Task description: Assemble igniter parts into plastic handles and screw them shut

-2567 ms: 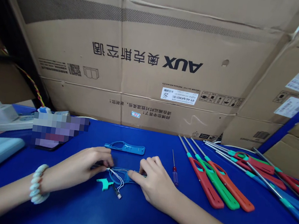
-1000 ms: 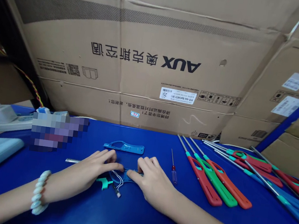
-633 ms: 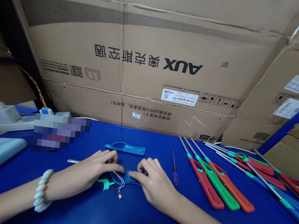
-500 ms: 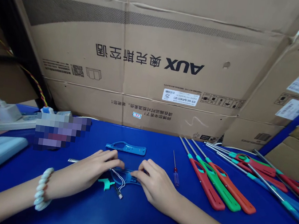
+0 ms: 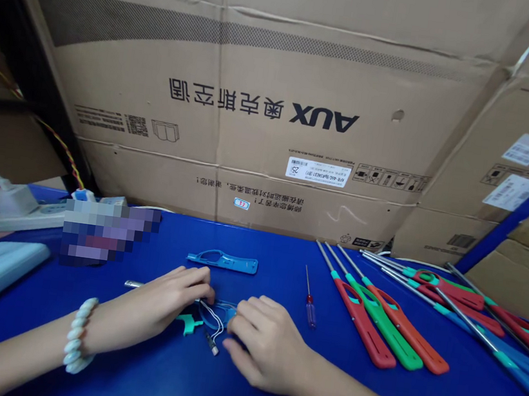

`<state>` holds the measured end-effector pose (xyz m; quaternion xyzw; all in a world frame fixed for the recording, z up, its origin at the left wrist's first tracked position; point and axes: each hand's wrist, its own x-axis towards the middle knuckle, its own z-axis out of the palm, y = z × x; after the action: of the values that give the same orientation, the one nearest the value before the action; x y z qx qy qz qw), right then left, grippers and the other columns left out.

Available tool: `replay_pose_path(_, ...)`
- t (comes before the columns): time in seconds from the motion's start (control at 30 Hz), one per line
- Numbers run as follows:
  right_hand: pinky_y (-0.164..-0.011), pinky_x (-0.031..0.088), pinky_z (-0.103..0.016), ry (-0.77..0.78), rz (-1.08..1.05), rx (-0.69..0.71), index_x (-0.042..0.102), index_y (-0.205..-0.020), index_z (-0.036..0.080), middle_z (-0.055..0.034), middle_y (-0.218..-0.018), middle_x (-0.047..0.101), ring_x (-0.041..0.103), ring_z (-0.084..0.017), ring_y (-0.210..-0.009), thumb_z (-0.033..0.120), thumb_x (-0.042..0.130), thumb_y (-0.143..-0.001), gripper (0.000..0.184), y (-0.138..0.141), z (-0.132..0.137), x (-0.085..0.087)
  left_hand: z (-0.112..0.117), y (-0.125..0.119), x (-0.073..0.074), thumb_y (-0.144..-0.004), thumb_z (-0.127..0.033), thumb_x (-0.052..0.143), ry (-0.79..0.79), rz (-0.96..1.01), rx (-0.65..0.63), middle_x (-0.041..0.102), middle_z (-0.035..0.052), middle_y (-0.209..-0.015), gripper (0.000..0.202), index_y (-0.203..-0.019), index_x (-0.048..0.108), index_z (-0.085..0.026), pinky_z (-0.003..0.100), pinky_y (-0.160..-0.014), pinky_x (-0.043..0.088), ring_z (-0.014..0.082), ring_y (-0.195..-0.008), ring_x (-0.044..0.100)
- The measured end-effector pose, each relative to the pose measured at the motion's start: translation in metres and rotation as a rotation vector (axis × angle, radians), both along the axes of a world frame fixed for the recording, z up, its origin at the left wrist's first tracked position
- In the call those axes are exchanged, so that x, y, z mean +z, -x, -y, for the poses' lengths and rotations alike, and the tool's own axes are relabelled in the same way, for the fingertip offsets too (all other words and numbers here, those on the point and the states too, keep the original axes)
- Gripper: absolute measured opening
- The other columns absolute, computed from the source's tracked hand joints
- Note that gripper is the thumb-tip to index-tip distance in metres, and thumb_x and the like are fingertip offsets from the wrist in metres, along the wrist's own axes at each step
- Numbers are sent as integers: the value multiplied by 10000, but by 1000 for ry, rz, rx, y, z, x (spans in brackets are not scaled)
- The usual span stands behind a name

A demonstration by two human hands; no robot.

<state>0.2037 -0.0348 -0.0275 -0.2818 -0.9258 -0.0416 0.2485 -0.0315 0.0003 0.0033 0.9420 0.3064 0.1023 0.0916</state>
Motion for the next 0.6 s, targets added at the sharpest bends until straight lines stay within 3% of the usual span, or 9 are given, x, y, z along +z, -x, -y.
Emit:
replay_pose_path(0.17, -686, 378, -319, -2, 109, -61, 562, -811, 172, -45, -797, 585, 501, -188, -730, 409, 507, -878, 252, 8, 8, -2, 3, -1, 3, -752, 111, 346, 8, -11, -7, 503, 29, -990, 422, -991, 524, -188, 291, -772, 367, 182, -887, 489)
replay_pose_path(0.37, -702, 389, -321, 29, 42, -170, 562, -807, 171, -44, -799, 605, 534, -198, -738, 500, 537, -852, 333, 19, 13, -4, 3, 0, 2, -751, 111, 353, 5, -30, -1, 495, 30, -986, 435, -1013, 528, -190, 296, -784, 374, 180, -888, 488)
replay_pose_path(0.47, -680, 378, -307, 30, -2, -192, 557, -779, 173, -42, -782, 605, 525, -186, -705, 463, 531, -868, 304, 22, 14, -6, 3, 0, 2, -737, 113, 360, 3, -34, -3, 496, 29, -988, 436, -1005, 526, -188, 294, -787, 380, 180, -889, 489)
replay_pose_path(0.6, -661, 341, -297, -9, -22, -160, 557, -764, 174, -32, -730, 588, 490, -170, -666, 277, 469, -905, 196, 21, 14, -9, 2, 0, 3, -724, 119, 358, -17, -39, -12, 500, 31, -973, 440, -990, 532, -185, 283, -759, 386, 177, -861, 492)
